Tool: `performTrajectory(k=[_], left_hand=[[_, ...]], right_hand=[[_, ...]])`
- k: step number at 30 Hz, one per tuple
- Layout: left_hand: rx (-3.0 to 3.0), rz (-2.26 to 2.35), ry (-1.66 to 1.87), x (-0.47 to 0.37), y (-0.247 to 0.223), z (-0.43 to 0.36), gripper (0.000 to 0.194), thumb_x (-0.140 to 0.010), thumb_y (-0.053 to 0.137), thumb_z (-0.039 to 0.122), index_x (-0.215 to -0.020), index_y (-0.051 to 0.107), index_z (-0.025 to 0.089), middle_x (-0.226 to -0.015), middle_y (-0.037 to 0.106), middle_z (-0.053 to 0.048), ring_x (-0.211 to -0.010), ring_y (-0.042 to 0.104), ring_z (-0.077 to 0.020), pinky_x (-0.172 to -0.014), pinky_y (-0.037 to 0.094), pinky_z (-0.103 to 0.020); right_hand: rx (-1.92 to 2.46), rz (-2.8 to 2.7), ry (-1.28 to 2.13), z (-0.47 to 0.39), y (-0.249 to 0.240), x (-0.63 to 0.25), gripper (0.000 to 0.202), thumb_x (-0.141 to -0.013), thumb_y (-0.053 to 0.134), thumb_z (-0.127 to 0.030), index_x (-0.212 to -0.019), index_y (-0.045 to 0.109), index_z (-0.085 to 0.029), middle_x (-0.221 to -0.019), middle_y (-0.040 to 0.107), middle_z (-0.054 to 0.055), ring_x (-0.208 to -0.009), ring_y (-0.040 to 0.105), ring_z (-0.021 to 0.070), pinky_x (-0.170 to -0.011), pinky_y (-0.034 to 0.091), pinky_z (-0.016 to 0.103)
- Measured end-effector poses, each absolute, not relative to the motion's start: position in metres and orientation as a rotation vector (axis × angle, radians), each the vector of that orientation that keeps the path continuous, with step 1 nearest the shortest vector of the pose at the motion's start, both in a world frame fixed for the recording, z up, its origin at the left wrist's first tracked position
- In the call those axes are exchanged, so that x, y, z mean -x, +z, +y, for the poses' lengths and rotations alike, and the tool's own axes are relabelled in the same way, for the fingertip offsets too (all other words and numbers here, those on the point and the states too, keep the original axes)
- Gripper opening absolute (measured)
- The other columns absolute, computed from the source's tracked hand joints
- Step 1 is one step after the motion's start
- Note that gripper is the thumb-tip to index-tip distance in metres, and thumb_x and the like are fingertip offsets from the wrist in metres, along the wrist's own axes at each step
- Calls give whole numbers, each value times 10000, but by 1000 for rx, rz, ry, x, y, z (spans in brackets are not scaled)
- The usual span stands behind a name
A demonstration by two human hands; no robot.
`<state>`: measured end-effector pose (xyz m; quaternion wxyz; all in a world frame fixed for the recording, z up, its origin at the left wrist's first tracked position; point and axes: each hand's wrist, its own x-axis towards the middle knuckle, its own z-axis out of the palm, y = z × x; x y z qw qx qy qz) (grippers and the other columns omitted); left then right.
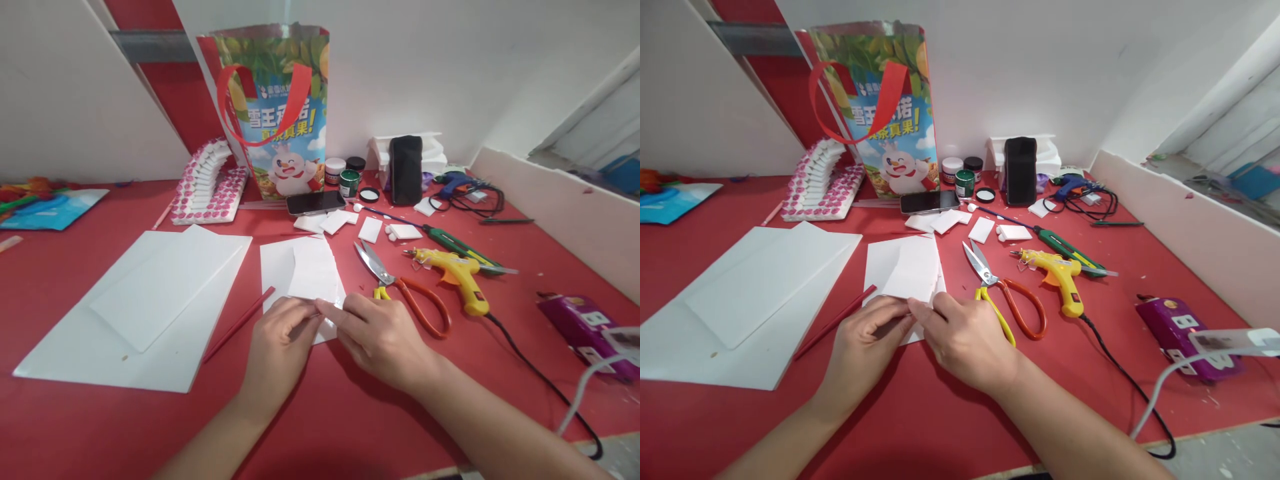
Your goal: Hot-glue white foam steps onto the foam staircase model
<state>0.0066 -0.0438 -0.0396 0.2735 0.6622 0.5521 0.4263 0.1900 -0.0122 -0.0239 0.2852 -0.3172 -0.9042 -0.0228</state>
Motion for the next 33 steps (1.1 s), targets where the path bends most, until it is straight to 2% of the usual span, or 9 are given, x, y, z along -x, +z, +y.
performTrajectory(k=[11, 15, 20, 25, 33], left_hand=[[-1761, 1490, 1131, -5, -38, -46, 136, -931, 617, 169, -888, 729, 235, -893, 743, 9, -833, 674, -148, -751, 528, -257], [-1749, 1490, 1145, -6, -40, -44, 128, -927, 621, 183, -873, 729, 228, -883, 742, 2, -832, 678, -154, -751, 534, -262], [-1702, 1510, 1148, -6, -43, -44, 115, -928, 630, 239, -888, 735, 215, -906, 740, -25, -861, 687, -176, -773, 549, -289], [-1707, 1550, 1078, -6, -40, -46, 82, -901, 665, 267, -900, 734, 224, -927, 737, -29, -872, 686, -186, -789, 563, -304], [-1777, 1544, 1095, -3, -34, -49, 157, -880, 596, 181, -958, 729, 210, -983, 749, -48, -901, 703, -175, -828, 580, -288]], right_hand=[[825, -2421, -82, -14, -22, -188, 327, -1014, 426, -149, -1170, 707, -88, -700, 630, 17, -508, 472, 130, -443, 297, 300], [820, -2426, -71, -15, -23, -189, 329, -1024, 410, -158, -1216, 666, -82, -723, 646, 25, -531, 512, 131, -453, 309, 301], [885, -2394, -111, -15, -23, -191, 370, -1022, 400, -162, -1325, 597, -79, -715, 640, 12, -506, 494, 132, -464, 312, 307], [909, -2370, -93, -13, -23, -193, 367, -1008, 416, -155, -1317, 600, -84, -725, 640, 14, -521, 504, 127, -483, 328, 296], [975, -2286, -88, -9, -20, -198, 375, -973, 430, -116, -1302, 606, -86, -706, 646, 9, -529, 516, 114, -501, 361, 259]])
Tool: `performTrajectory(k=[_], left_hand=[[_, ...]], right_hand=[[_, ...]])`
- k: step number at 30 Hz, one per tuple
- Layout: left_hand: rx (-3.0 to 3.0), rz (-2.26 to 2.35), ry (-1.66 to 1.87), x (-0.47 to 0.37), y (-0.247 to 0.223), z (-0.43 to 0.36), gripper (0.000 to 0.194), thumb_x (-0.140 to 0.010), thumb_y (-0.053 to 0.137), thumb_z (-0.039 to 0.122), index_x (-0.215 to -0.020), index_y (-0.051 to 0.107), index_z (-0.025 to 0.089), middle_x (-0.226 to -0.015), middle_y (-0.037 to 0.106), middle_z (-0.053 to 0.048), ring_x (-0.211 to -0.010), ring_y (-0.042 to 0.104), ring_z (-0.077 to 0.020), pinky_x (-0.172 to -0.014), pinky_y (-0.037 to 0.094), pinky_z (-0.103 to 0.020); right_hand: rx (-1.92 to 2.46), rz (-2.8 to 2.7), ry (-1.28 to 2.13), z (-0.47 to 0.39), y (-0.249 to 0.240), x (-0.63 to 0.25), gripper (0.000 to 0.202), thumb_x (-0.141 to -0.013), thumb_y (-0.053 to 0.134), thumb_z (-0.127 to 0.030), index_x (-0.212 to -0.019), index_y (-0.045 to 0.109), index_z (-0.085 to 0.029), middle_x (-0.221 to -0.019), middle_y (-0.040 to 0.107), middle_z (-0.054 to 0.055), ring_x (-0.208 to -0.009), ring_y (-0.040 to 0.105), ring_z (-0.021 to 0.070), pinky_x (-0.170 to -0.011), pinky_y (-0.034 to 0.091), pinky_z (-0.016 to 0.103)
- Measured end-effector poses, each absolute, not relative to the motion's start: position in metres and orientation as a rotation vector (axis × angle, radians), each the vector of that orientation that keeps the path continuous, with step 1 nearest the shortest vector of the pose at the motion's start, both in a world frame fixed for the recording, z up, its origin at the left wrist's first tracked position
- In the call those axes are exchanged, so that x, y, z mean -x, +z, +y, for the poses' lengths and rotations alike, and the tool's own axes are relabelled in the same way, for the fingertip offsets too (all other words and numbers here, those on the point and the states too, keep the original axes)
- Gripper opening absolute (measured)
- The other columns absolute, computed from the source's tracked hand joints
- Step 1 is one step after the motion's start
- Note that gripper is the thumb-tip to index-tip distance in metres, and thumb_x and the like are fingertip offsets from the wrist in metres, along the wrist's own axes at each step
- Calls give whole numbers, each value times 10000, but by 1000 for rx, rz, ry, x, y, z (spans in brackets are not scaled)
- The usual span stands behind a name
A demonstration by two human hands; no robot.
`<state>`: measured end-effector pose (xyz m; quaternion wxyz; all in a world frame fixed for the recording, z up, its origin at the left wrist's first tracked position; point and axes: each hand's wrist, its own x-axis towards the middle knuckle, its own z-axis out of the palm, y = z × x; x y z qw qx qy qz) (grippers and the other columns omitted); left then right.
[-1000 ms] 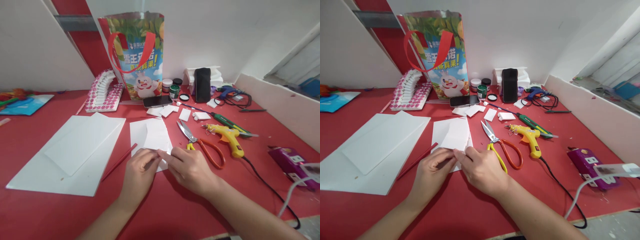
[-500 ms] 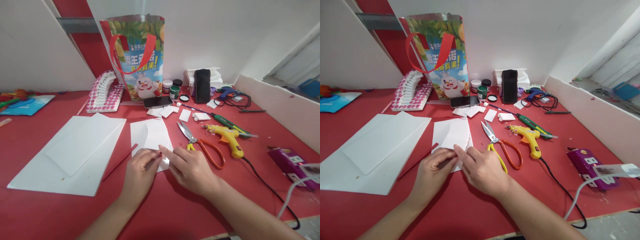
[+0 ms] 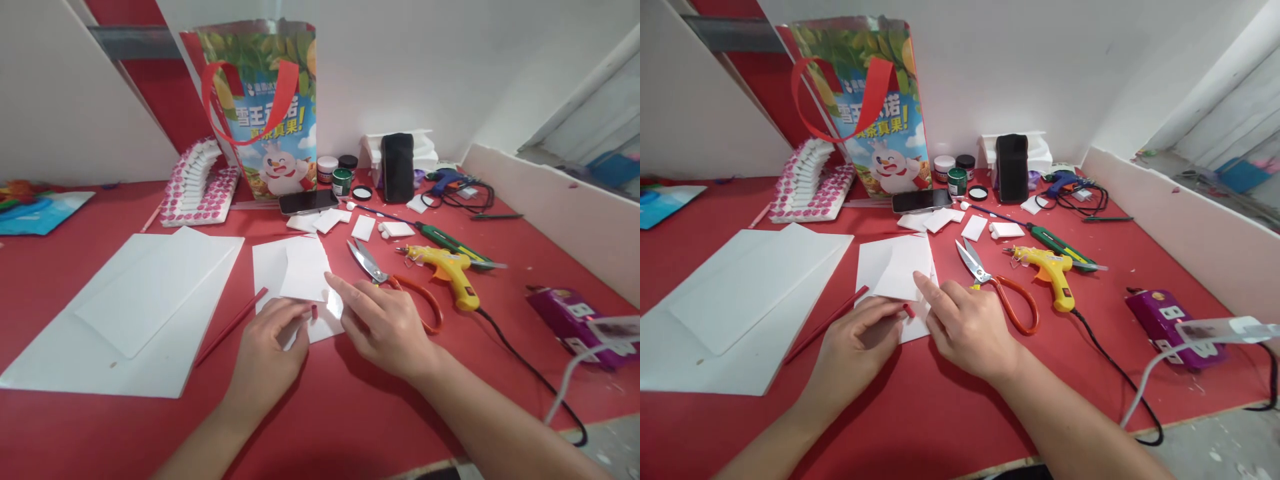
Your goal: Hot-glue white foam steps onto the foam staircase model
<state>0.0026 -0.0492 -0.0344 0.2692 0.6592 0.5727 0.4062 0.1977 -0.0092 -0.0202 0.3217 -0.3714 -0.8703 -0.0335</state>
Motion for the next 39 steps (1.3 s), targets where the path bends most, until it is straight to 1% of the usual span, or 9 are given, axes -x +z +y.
performTrajectory(k=[6, 10, 13, 16, 21, 25, 32, 36, 39], left_hand=[[-1766, 1543, 1089, -1, -38, -48, 155, -889, 583, 207, -928, 733, 206, -974, 760, -53, -896, 711, -180, -811, 586, -290], [-1769, 1570, 1074, 0, -41, -49, 156, -877, 591, 224, -906, 744, 220, -984, 762, -45, -903, 716, -183, -815, 590, -288], [-1772, 1569, 1097, -1, -41, -48, 146, -866, 608, 243, -893, 751, 232, -957, 767, -36, -872, 723, -180, -792, 596, -275], [-1747, 1563, 1134, -4, -40, -48, 135, -858, 625, 271, -878, 753, 232, -919, 768, -33, -828, 727, -181, -776, 601, -277], [-1733, 1536, 1159, -10, -40, -48, 149, -864, 626, 280, -899, 759, 225, -949, 776, -44, -875, 732, -200, -826, 603, -311], [-1732, 1550, 1144, -10, -41, -51, 164, -880, 618, 273, -947, 762, 230, -1014, 776, -47, -935, 730, -202, -853, 603, -326], [-1742, 1578, 1202, -4, -41, -53, 183, -872, 619, 282, -963, 758, 206, -1041, 783, -71, -984, 729, -225, -898, 596, -383], [-1800, 1545, 1240, -1, -42, -54, 160, -892, 602, 259, -951, 748, 226, -1029, 779, -60, -943, 723, -213, -936, 571, -400], [-1891, 1556, 1215, 5, -37, -54, 153, -899, 599, 246, -925, 749, 230, -969, 774, -50, -918, 710, -211, -997, 527, -426]], right_hand=[[1112, -2125, -16, -2, -8, -206, 315, -934, 449, -125, -1204, 612, -129, -729, 666, 15, -560, 566, 121, -537, 402, 236], [1381, -2299, -29, -11, 17, -224, 147, -933, 509, -205, -870, 639, -177, -679, 663, 27, -500, 552, 137, -471, 302, 260], [1613, -2535, -13, -31, 29, -253, 380, -957, 546, -331, -596, 542, -214, -539, 597, 24, -400, 488, 145, -435, 198, 286], [2044, -2401, -113, -46, 31, -291, 525, -927, 591, -532, -506, 474, -240, -439, 532, 29, -348, 447, 168, -432, 165, 294], [2556, -1952, 5, -30, 31, -324, 500, -967, 460, -589, -619, 540, -239, -628, 649, 109, -577, 620, 256, -503, 301, 320], [2580, -1811, 152, -3, 24, -318, 457, -860, 547, -653, -721, 583, -219, -760, 690, 128, -698, 647, 294, -546, 332, 325], [2388, -1614, 460, 9, 13, -313, 232, -712, 657, -339, -618, 463, -253, -604, 639, 60, -646, 636, 268, -545, 364, 317], [2160, -1512, 638, -1, 21, -308, 36, -743, 526, -251, -733, 492, -251, -681, 711, 64, -667, 686, 234, -626, 511, 328], [1856, -1419, 777, -14, 33, -302, 58, -732, 550, -270, -777, 539, -236, -693, 703, 50, -661, 683, 219, -676, 552, 339]])
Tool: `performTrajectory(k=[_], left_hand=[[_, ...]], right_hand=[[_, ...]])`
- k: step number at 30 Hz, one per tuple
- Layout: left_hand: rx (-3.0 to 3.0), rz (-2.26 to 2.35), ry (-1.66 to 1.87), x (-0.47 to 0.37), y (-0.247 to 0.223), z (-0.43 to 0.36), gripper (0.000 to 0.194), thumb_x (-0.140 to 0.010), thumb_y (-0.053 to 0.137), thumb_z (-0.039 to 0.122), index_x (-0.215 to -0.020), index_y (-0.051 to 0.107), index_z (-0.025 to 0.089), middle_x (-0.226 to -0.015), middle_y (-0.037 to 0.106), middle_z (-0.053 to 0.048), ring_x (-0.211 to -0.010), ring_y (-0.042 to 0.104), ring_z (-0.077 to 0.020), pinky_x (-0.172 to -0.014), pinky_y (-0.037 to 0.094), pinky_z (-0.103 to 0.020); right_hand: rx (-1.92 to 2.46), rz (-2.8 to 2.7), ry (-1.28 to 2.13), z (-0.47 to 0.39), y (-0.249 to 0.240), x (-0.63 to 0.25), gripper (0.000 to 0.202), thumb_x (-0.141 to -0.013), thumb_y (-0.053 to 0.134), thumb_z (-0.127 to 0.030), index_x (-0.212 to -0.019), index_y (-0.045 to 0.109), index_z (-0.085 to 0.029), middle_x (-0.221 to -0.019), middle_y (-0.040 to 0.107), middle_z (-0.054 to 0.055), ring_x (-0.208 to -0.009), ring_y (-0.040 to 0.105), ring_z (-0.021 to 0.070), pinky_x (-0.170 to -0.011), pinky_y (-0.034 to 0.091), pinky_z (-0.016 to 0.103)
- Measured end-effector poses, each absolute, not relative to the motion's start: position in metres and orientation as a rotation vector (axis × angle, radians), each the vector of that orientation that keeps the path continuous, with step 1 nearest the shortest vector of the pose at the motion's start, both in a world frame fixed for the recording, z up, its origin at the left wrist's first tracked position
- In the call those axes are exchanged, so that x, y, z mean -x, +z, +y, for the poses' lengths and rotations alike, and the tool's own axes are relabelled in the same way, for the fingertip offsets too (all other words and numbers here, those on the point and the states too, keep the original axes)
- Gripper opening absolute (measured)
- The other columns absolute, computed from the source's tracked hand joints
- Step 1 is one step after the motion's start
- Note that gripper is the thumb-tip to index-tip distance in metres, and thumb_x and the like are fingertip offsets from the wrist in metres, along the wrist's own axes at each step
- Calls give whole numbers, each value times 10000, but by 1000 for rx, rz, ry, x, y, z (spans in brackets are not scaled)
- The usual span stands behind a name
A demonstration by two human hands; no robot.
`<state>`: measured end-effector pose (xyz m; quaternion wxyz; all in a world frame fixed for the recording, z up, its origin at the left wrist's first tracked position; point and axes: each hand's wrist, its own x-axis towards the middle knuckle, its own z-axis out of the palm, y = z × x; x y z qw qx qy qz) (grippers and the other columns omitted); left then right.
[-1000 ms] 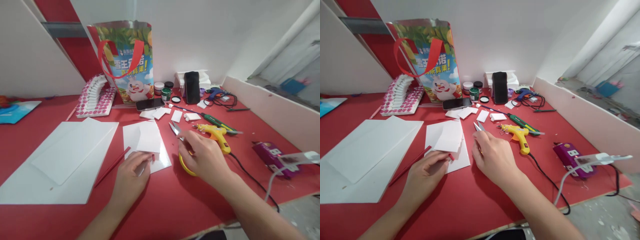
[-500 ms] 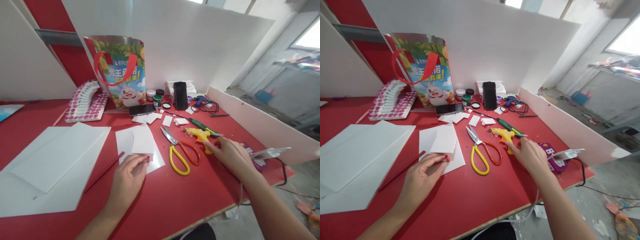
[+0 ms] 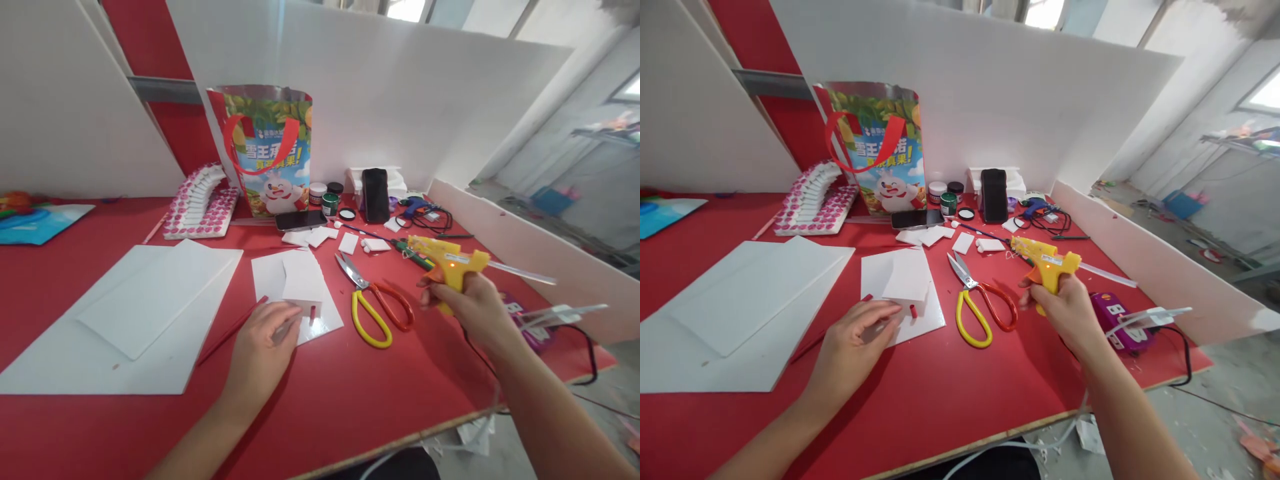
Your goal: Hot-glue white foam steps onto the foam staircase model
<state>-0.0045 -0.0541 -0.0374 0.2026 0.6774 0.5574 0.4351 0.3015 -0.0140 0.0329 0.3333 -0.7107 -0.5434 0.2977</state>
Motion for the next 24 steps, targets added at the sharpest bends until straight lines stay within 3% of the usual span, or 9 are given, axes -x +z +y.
performTrajectory(k=[3, 5, 7, 14, 19, 24], left_hand=[[-1988, 1592, 1077, 9, -28, -52, 166, -888, 605, 266, -865, 765, 229, -807, 743, -28, -740, 670, -189, -796, 571, -353], [-1978, 1607, 974, 10, -22, -50, 183, -880, 607, 290, -855, 780, 236, -722, 723, -8, -576, 604, -160, -594, 535, -296], [-1902, 1618, 934, 8, -20, -47, 179, -861, 629, 314, -864, 795, 248, -691, 733, 4, -514, 591, -150, -517, 499, -277], [-1662, 1595, 962, -1, -32, -42, 213, -779, 709, 365, -874, 809, 203, -671, 750, -14, -552, 658, -173, -526, 524, -273], [-1654, 1565, 997, -3, -33, -41, 188, -809, 684, 341, -875, 798, 206, -778, 777, -21, -638, 677, -170, -602, 540, -275], [-1686, 1537, 1047, -4, -36, -40, 149, -832, 674, 288, -889, 788, 211, -939, 805, -31, -810, 725, -182, -732, 564, -274]], right_hand=[[1579, -1348, 936, -32, 46, -296, 161, -724, 680, -325, -811, 595, -219, -604, 647, -3, -552, 617, 185, -599, 533, 315], [1546, -1357, 1060, -45, 52, -292, 188, -755, 721, -354, -819, 615, -213, -535, 601, -26, -478, 548, 156, -520, 486, 287], [1549, -1313, 1191, -57, 54, -285, 215, -781, 735, -388, -810, 623, -206, -497, 559, -36, -434, 480, 133, -458, 429, 266], [1446, -1063, 1665, -68, 33, -253, 257, -806, 729, -401, -838, 611, -175, -454, 527, -53, -378, 408, 80, -405, 294, 207], [1406, -1064, 1753, -67, 14, -246, 340, -786, 760, -433, -737, 536, -183, -495, 545, -46, -392, 461, 71, -426, 315, 199], [1400, -1041, 1852, -68, 8, -241, 424, -818, 726, -565, -802, 576, -168, -506, 504, -70, -389, 445, 63, -429, 355, 204]])
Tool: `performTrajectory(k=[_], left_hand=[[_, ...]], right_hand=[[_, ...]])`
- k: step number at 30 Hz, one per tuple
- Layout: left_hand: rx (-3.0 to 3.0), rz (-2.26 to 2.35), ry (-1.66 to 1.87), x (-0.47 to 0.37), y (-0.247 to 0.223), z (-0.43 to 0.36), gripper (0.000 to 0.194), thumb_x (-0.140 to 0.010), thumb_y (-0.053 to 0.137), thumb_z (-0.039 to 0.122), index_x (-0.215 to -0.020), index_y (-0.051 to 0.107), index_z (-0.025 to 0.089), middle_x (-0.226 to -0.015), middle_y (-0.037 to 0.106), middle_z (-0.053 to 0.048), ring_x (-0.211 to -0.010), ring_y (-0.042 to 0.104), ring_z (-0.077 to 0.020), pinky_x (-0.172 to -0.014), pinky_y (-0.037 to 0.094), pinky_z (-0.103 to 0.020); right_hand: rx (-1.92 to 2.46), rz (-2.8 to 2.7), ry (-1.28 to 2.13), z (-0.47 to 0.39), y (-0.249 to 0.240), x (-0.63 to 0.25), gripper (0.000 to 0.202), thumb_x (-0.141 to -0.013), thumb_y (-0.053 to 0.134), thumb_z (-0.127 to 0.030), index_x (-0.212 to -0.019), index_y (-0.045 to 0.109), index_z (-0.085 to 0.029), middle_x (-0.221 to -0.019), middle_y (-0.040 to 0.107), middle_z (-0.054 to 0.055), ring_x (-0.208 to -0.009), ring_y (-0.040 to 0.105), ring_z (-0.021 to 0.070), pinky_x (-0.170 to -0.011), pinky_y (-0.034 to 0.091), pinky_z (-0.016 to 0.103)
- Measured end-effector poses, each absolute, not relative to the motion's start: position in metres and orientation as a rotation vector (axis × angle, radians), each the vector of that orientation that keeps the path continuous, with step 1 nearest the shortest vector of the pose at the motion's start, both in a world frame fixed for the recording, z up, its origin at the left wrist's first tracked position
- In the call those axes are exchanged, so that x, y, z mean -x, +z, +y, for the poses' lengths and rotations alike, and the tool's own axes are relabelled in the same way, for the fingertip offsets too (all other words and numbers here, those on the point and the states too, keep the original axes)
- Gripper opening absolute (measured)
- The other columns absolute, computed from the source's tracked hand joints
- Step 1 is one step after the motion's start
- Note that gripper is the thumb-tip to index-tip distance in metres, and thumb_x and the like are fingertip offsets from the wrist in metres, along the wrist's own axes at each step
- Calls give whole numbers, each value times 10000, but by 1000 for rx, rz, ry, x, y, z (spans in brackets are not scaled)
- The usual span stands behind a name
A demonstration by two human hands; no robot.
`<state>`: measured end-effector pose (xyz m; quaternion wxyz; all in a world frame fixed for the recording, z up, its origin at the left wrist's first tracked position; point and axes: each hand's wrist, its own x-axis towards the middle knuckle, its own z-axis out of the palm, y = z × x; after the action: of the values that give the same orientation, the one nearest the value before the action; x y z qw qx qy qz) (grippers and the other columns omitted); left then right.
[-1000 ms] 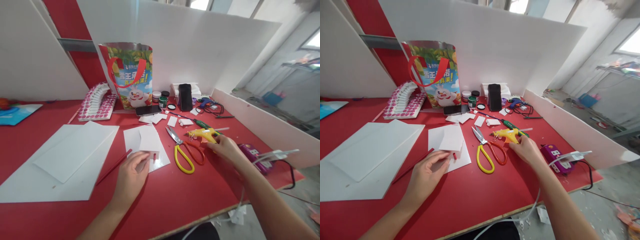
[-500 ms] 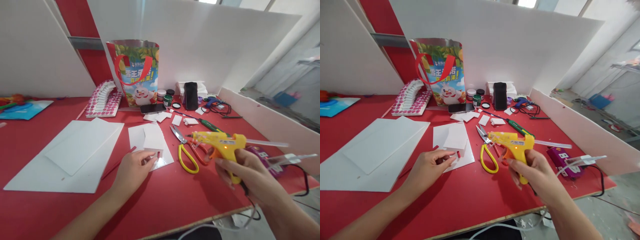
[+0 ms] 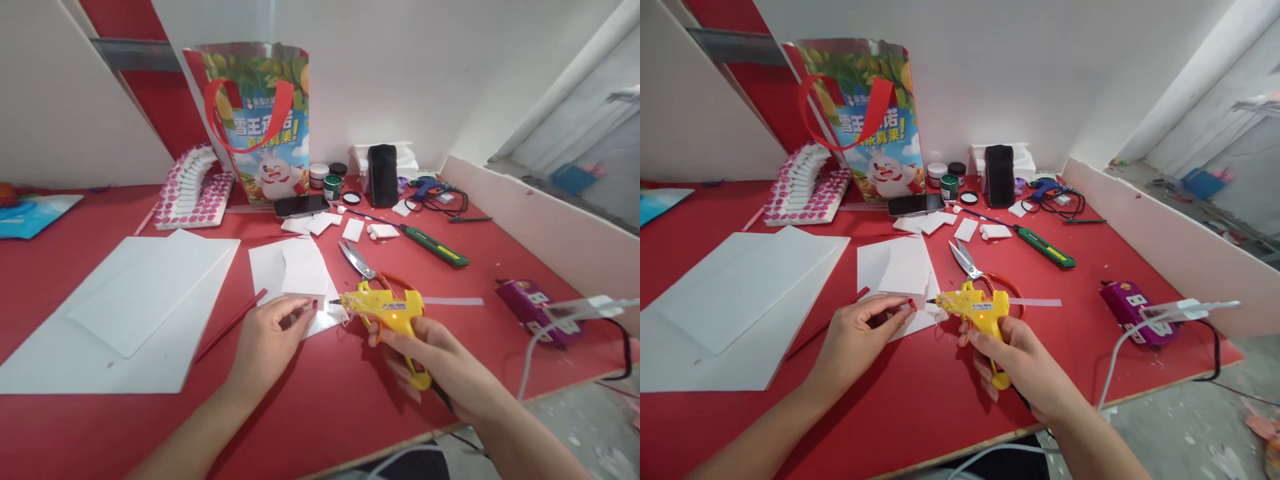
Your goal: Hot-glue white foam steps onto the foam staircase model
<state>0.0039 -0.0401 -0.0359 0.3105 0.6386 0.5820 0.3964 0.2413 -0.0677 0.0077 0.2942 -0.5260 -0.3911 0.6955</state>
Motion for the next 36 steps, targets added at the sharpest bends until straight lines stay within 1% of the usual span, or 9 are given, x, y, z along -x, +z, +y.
performTrajectory(k=[2, 7, 12, 16, 21, 25, 29, 32, 36], left_hand=[[-1709, 1529, 1048, -3, -37, -40, 141, -839, 667, 276, -891, 780, 208, -914, 799, -25, -776, 713, -169, -719, 561, -265], [-1729, 1517, 1064, -1, -37, -41, 135, -865, 638, 255, -878, 759, 197, -867, 779, -16, -695, 673, -136, -672, 550, -234], [-1705, 1518, 1052, 1, -38, -41, 128, -865, 645, 242, -892, 764, 202, -907, 792, -22, -729, 689, -143, -673, 553, -233], [-1712, 1508, 1057, 1, -39, -40, 126, -878, 644, 240, -896, 764, 204, -935, 798, -31, -802, 712, -163, -707, 561, -246], [-1744, 1499, 1060, 0, -39, -39, 132, -889, 639, 215, -906, 769, 205, -924, 796, -26, -803, 713, -159, -709, 552, -248], [-1750, 1459, 1076, 0, -39, -40, 157, -899, 627, 203, -962, 771, 206, -958, 796, -27, -842, 721, -157, -755, 559, -255], [-1746, 1448, 1076, 0, -39, -39, 159, -899, 624, 210, -953, 772, 187, -955, 797, -41, -847, 728, -164, -756, 564, -263], [-1735, 1449, 1074, 0, -38, -39, 161, -901, 625, 211, -957, 774, 189, -965, 799, -38, -864, 731, -164, -791, 563, -267], [-1717, 1431, 1057, 1, -38, -39, 171, -903, 615, 215, -958, 776, 194, -964, 798, -42, -865, 731, -174, -772, 563, -271]], right_hand=[[1445, -1089, 1833, -68, 7, -239, 470, -836, 692, -608, -747, 558, -167, -514, 509, -60, -404, 463, 63, -439, 357, 203], [1517, -1229, 1787, -71, 4, -233, 555, -859, 638, -639, -591, 496, -175, -507, 502, -35, -456, 509, 81, -492, 402, 222], [1554, -1198, 1799, -74, -1, -222, 569, -803, 622, -726, -677, 551, -175, -491, 496, -51, -441, 504, 95, -495, 432, 243], [1568, -1190, 1803, -73, -1, -217, 566, -803, 608, -733, -710, 569, -175, -489, 497, -59, -436, 506, 94, -486, 443, 239], [1630, -1234, 1765, -72, 0, -212, 572, -795, 604, -735, -681, 570, -176, -473, 506, -49, -428, 524, 101, -469, 429, 234], [1665, -1277, 1708, -73, -2, -209, 580, -794, 589, -746, -666, 569, -180, -462, 509, -39, -429, 533, 116, -471, 446, 249], [1683, -1305, 1671, -74, -5, -207, 583, -792, 584, -751, -648, 565, -186, -452, 502, -34, -425, 530, 123, -475, 463, 262], [1677, -1304, 1672, -75, -7, -207, 576, -794, 589, -746, -656, 568, -187, -452, 500, -35, -417, 520, 121, -460, 451, 257], [1641, -1282, 1673, -76, -1, -213, 570, -805, 612, -720, -596, 535, -194, -458, 490, -32, -435, 504, 112, -458, 427, 242]])
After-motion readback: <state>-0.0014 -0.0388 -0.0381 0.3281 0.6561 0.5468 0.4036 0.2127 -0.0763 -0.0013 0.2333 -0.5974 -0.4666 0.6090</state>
